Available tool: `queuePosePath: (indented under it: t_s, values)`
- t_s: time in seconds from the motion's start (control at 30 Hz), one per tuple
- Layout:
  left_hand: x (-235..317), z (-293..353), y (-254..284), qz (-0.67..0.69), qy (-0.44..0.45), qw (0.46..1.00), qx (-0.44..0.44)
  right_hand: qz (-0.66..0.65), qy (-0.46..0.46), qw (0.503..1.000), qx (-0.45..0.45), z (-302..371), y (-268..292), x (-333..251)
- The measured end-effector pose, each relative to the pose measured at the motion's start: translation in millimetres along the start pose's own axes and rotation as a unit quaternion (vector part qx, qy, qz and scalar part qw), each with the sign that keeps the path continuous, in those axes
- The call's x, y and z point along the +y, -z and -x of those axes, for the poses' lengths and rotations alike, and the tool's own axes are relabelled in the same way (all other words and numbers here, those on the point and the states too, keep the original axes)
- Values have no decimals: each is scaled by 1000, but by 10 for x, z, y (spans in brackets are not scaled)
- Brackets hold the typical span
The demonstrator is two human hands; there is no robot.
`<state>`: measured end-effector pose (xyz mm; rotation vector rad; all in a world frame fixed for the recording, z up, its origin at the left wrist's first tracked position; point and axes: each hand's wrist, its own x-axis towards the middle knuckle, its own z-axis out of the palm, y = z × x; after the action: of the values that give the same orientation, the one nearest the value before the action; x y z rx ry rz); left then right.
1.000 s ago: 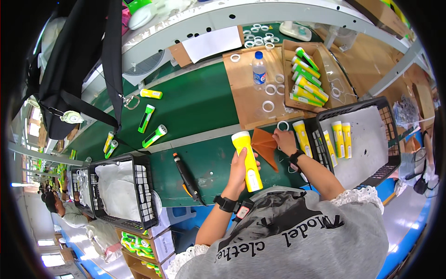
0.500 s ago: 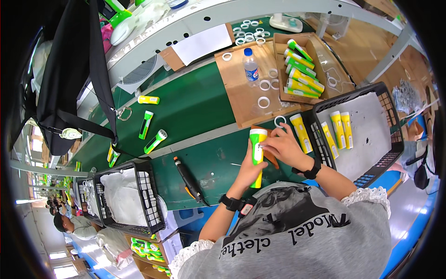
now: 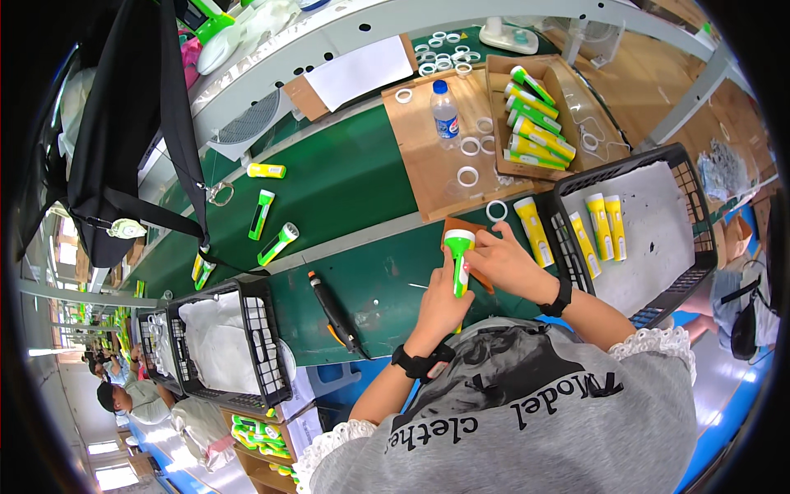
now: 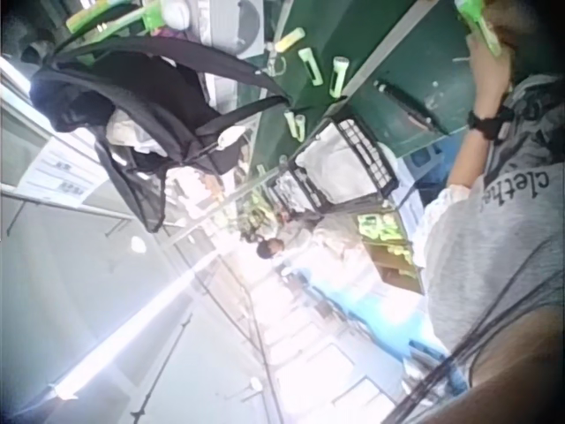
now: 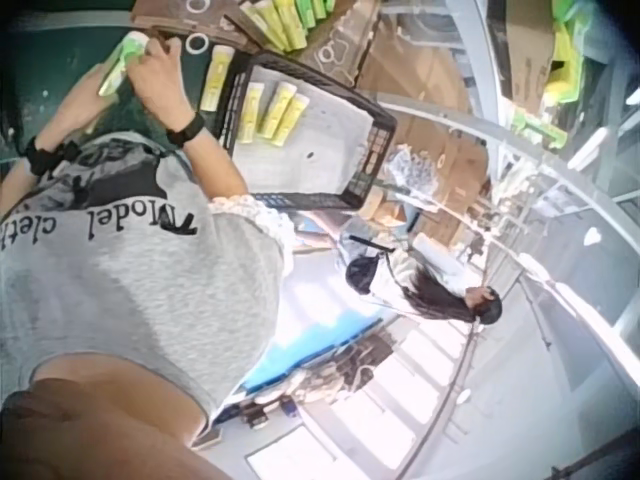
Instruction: Assembling the outer casing and components of green and yellow plastic flashlights on a factory conveyor belt.
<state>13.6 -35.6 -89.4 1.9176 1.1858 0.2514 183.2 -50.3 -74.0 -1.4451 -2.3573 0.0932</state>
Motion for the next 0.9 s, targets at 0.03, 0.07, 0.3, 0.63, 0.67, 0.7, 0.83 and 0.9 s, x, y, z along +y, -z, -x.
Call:
queuePosePath:
  t_s: [0.03,0.07,0.3,0.63,0.67,0.7,0.83,0.9]
  values:
    - [-22,2,-4,1,1,1000,1,-3,-5,1000,-6,0,-12,-9]
    - [-55,2,-1,-10,-19,1000,21,-4,-3,1000,-7,-1,-27,-11]
    - [-751,-21,152,486,199,849,55,20,-85,993,78,31,26,79]
    - [-186,85,457,642,57,753,129,-130,15,989,62,-198,70,-521]
    - [-138,75,451,669,53,727,147,-149,-5,988,41,-240,153,-631]
    - [-114,67,444,695,49,699,164,-168,-24,985,20,-267,195,-703]
    - [-87,28,432,742,-22,656,137,-85,-45,992,79,-306,94,-708]
    - [-164,63,429,759,-28,639,123,-115,0,982,149,-310,97,-695]
